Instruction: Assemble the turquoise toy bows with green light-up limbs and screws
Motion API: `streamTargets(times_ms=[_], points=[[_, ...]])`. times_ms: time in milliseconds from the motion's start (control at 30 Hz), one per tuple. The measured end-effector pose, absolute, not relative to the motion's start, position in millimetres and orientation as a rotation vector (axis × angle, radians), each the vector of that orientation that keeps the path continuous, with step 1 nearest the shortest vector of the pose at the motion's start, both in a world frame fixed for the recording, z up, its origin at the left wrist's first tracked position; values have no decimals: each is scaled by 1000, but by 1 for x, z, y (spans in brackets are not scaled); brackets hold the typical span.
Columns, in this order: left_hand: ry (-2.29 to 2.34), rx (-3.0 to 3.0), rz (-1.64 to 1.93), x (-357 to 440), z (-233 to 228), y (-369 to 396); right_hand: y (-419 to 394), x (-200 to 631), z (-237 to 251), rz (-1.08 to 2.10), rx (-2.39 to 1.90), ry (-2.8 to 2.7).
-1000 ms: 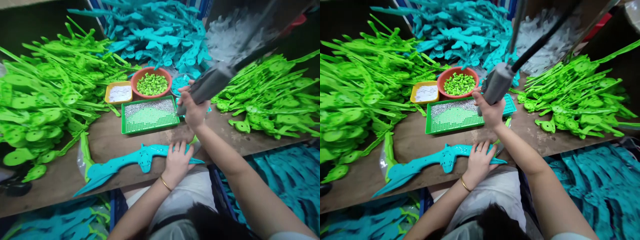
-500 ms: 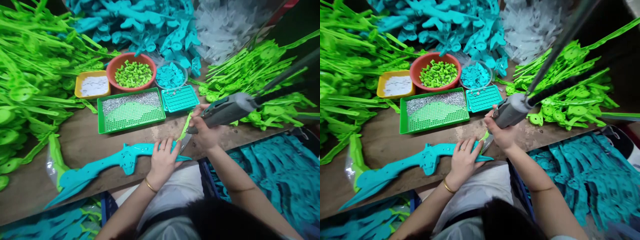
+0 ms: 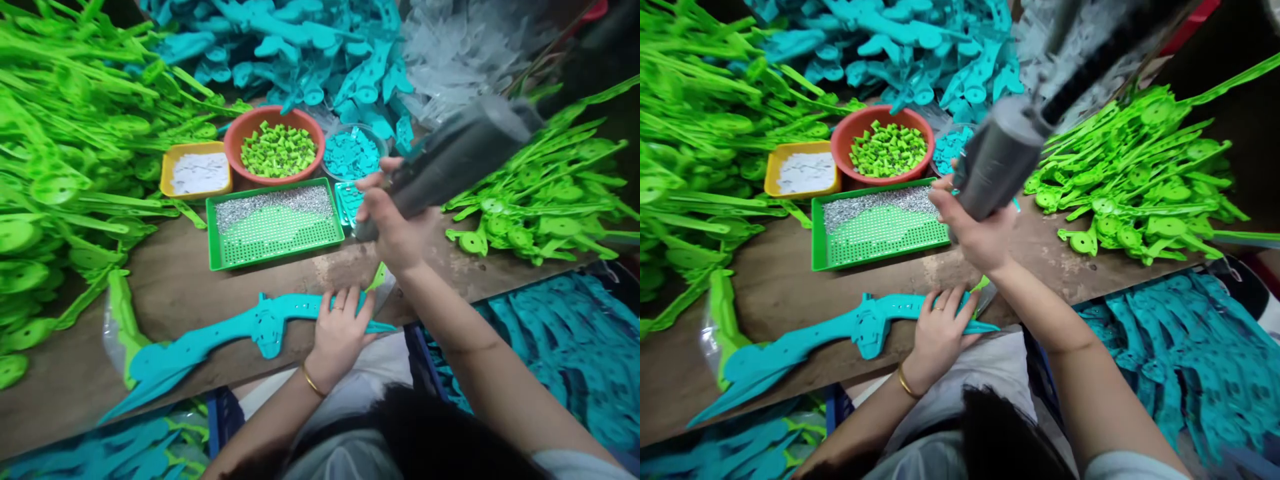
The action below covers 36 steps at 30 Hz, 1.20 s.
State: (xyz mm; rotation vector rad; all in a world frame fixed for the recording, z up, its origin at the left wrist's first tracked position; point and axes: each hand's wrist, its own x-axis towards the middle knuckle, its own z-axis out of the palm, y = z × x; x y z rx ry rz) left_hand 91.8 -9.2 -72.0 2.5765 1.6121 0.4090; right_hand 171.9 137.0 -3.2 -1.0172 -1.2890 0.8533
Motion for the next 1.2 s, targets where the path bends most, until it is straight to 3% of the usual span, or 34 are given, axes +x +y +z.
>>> streamTargets(times_ms=[200, 633, 867, 1000, 1200], points=[[1615, 2572, 338, 87, -73, -22, 178, 103, -35, 813, -1014, -1215], [1627, 2590, 386, 86, -75, -23, 178, 100, -40, 859, -893, -1205], [1573, 2647, 378, 76, -72, -38, 146, 192, 4, 794, -859, -1185], [1576, 2663, 409, 73, -72, -39, 129, 247, -15, 611, -995, -1104], [1553, 2711, 361, 74, -71, -36, 139, 259, -42, 605, -1011, -1088]])
